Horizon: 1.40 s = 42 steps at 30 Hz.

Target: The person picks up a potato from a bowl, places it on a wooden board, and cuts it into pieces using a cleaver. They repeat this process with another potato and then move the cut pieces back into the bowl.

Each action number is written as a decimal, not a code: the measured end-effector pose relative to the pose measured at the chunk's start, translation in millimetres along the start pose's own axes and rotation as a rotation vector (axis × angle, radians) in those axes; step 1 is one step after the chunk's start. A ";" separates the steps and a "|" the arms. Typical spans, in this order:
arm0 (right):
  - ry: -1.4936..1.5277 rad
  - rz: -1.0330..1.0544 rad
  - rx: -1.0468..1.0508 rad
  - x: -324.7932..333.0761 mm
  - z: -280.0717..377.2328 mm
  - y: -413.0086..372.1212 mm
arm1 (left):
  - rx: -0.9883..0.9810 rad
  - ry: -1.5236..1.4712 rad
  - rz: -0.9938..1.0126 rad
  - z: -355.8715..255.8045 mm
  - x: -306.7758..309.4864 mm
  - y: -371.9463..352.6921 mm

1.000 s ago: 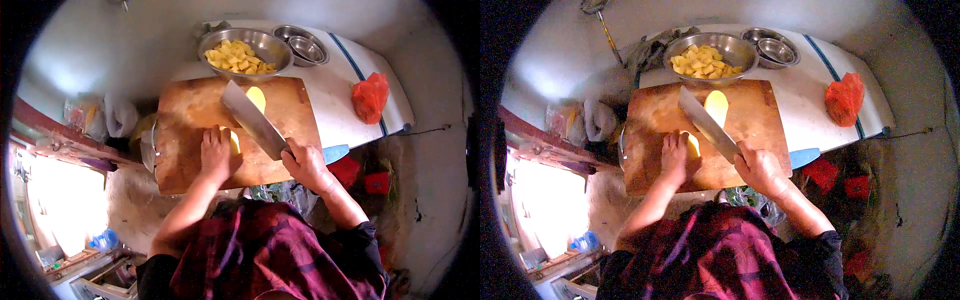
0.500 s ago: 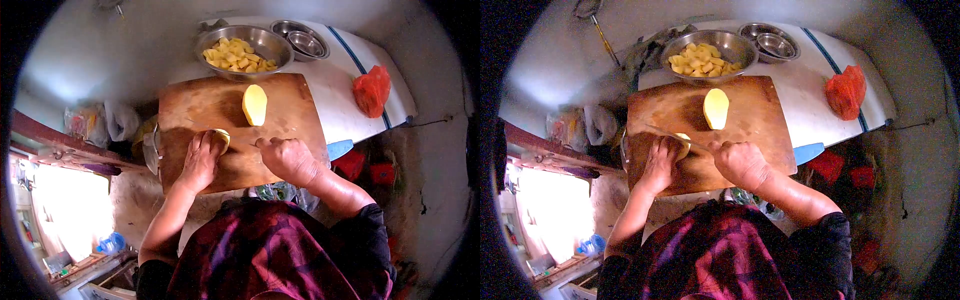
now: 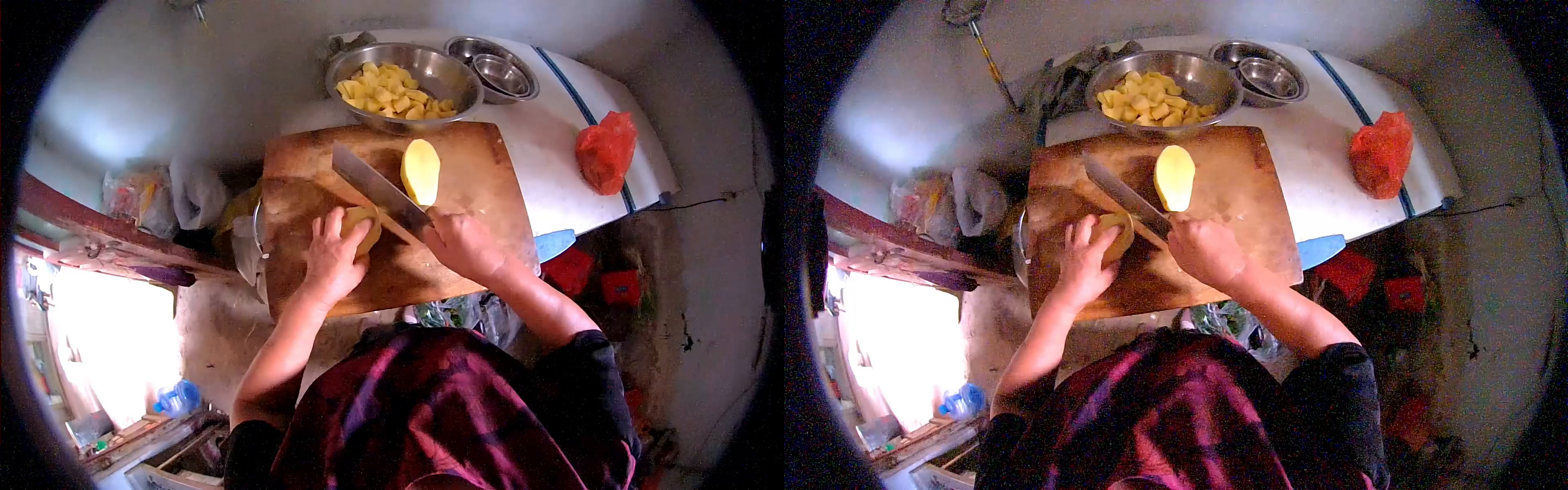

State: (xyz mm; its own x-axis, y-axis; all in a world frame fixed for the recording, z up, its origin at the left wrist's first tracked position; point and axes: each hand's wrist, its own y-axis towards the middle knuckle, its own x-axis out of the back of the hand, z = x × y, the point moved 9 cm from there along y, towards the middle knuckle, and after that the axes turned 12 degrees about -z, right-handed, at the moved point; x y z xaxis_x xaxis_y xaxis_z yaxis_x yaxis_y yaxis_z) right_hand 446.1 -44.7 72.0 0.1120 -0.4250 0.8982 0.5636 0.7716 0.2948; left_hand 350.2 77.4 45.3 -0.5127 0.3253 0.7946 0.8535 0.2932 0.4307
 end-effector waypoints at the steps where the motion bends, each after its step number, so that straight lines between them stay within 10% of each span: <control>1: -0.018 0.007 0.022 6.9 4.3 -2.7 | 0.011 -0.007 -0.011 -2.0 -2.0 -0.1; 8: -0.178 0.262 0.021 -23.0 12.8 -3.7 | 0.091 0.042 -0.025 -1.2 -6.1 3.2; 31: -0.366 -0.002 0.279 -43.0 22.5 19.4 | -0.051 0.091 -0.011 2.9 1.7 9.0; 35: 0.112 -0.098 -0.009 -9.1 2.4 12.3 | 0.045 0.088 -0.099 -0.9 -2.1 10.6; 42: -0.029 0.152 -0.125 10.0 19.0 4.5 | 0.193 0.042 -0.128 -0.9 -5.7 11.5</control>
State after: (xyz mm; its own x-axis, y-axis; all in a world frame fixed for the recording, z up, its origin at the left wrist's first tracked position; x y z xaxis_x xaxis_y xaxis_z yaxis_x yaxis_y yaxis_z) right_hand 434.2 -36.5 88.5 0.1806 -0.2926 0.9390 0.6396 0.7603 0.1139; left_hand 363.1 78.1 46.2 -0.6076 0.2381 0.7577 0.7463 0.4975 0.4421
